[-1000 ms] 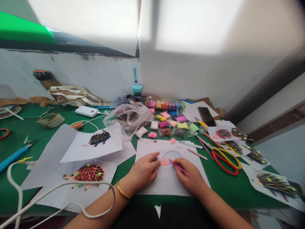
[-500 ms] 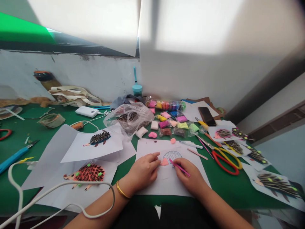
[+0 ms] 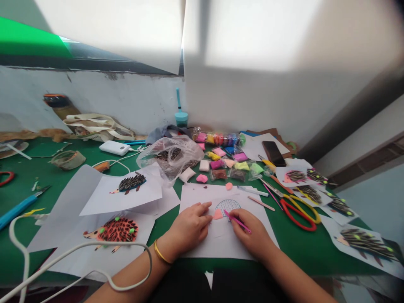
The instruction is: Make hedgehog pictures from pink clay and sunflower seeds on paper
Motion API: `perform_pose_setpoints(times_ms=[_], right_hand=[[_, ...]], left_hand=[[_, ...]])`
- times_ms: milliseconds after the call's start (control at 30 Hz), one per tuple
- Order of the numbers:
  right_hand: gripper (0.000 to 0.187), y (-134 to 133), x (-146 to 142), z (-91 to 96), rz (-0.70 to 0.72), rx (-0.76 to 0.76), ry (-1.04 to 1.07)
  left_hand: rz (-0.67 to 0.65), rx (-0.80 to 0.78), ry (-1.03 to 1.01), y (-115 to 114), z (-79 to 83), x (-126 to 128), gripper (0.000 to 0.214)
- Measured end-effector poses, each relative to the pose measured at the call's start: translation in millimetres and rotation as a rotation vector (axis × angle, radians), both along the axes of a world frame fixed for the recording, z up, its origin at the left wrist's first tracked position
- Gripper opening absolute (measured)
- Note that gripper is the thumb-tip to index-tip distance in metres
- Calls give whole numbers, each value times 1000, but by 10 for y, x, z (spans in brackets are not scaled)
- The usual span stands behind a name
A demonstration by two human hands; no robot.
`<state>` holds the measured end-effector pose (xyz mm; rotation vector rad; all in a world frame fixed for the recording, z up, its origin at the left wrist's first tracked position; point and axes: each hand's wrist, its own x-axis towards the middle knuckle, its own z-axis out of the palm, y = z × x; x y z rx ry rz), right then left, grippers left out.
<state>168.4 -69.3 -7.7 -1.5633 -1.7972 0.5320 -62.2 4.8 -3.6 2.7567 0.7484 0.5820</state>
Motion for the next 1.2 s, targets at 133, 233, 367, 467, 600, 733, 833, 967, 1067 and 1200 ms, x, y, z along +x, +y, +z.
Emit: perform_pose_setpoints(times_ms=[133,233,367,467,600,733,833,967,1067,1200], right_hand=[[16,19,11,19,-6,0,-1],[18,49,50,35,-12,-11,-1],[18,77,105,24,-10,-22,4],[18,74,116,3,-9,-13,7],[17,65,107,-6,-3,-16,8],[18,66,107,1,-5,-19,7],[18,71,106,1,-5,-16,8],[18,78,104,-13,-5,-17,9],[18,78,105,-27,-6,-9,8],[18,76,103,-37,-6,1,6]], left_hand=[[-6,26,-11,-20,-19,-3,30],[-21,6,-20,-37,11,7,28],[-20,-36,-34,-44,71,11,29],[-63,-18,4,-46,72,5,33],[-82,43,45,-60,38,7,38],[-54,71,86,-74,35,8,40],[-51,78,89,-74,48,4,39],[-67,65,62,-68,57,23,49],[-68,74,66,-72,58,61,46],[-52,96,95,-87,75,112,38]])
